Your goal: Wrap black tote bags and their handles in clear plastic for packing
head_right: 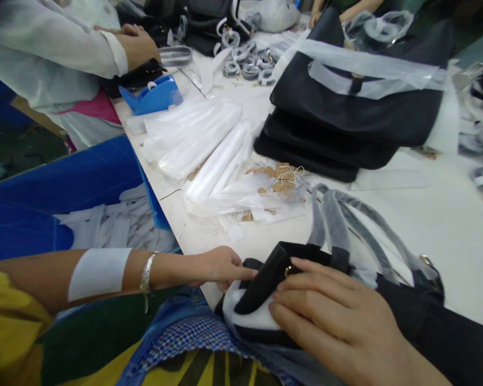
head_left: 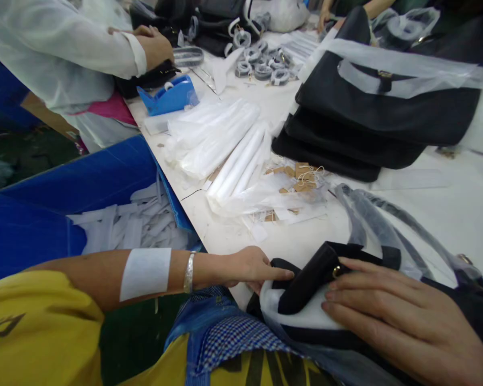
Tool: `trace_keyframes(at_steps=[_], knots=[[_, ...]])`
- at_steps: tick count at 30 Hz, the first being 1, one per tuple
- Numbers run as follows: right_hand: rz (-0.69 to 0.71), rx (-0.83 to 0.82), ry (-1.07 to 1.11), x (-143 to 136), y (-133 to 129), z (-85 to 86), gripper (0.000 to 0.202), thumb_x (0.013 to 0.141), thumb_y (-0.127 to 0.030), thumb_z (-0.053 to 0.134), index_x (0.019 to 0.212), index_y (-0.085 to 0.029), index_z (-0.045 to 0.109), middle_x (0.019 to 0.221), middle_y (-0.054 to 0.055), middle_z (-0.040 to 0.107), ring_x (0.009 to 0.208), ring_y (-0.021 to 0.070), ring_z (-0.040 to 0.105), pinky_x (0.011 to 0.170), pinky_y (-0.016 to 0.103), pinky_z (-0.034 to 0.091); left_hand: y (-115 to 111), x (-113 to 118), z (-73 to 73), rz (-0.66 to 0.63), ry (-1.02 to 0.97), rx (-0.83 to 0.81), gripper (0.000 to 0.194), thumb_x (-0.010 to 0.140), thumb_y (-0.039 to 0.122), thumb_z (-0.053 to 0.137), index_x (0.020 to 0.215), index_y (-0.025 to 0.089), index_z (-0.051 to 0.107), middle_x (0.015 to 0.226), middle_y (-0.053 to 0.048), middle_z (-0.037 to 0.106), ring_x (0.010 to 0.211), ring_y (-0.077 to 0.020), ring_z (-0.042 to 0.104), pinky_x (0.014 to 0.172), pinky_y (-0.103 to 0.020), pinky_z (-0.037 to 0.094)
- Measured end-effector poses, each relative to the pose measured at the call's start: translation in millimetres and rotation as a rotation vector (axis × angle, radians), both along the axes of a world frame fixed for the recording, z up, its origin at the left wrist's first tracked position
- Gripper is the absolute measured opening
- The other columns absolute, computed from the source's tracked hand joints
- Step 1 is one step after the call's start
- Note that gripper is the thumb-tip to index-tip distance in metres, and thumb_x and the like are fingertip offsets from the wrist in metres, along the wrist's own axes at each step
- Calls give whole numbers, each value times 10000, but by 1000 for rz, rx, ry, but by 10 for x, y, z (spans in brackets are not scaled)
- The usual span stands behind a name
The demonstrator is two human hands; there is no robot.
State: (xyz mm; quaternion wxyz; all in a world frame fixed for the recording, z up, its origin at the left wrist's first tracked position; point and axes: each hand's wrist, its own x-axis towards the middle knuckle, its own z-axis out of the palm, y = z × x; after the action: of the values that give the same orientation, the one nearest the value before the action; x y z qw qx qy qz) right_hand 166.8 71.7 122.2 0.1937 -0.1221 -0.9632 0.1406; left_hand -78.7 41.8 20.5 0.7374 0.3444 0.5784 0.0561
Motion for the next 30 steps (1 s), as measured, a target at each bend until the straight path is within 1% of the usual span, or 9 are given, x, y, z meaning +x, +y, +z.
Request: trace_keyframes(at_steps=[4,7,9,12,15,20,23,26,30], knots=[[-28,21,32,85,-145,20,299,991,-159,426,1097,-224,698,1018,9,753,1033,192,681,1151,415,402,23,137,-8,114,-71,-26,330,724,433,759,659,136,631,578,7,612,534,-112,568,557,-232,485],[-80,6,78,121,-22,-150,234,964,-160,493,1079,-234,683,982,11,739,959,176,687,1103,398,440,-58,151,-74,136,-154,74,332,817,459,649,709,146,619,590,22,589,522,-93,512,529,-211,419],[-140,-83,37,99,137,-337,190,957,-211,537,1099,-235,662,990,32,716,935,177,676,1007,373,498,-74,121,-109,-11,-52,279,353,867,481,572,749,153,631,609,16,595,537,-103,511,533,-217,398],[-224,-295,-119,-22,409,-621,239,945,-345,582,1154,-236,625,1059,62,684,953,199,659,843,330,535,-3,72,-73,-452,334,685,314,910,398,501,795,165,677,693,-41,663,660,-177,614,629,-269,445],[-242,-466,-223,-197,634,-823,286,938,-409,579,1155,-224,602,1118,71,678,1002,226,650,867,349,508,61,47,43,-696,694,844,309,917,342,470,813,167,704,797,-110,715,804,-268,681,716,-340,488],[-254,-506,-216,-360,733,-1053,330,942,-471,551,1128,-205,606,1110,75,686,1005,244,647,892,382,499,-186,-27,132,-329,501,780,385,996,365,338,990,200,686,736,-34,714,726,-191,694,696,-281,526],[-323,-453,-130,-350,660,-1085,398,948,-481,546,1216,-190,589,1239,105,649,1139,252,607,983,404,477,-472,-55,100,-131,403,826,411,969,484,423,1212,212,612,993,-63,735,895,-204,704,740,-293,570],[-393,-302,-68,-243,529,-899,496,961,-439,537,1393,-197,495,1465,128,491,1331,263,471,1101,441,399,-671,-37,59,-129,475,1050,543,895,538,560,1322,201,564,1397,-133,557,1271,-290,545,981,-406,531],[-533,-94,-60,172,135,-468,418,993,-392,473,1381,-253,540,1483,85,485,1352,256,454,1132,472,376,-720,28,-5,-177,405,1206,607,965,412,489,1512,202,330,1524,-110,429,1411,-254,398,1159,-437,370]])
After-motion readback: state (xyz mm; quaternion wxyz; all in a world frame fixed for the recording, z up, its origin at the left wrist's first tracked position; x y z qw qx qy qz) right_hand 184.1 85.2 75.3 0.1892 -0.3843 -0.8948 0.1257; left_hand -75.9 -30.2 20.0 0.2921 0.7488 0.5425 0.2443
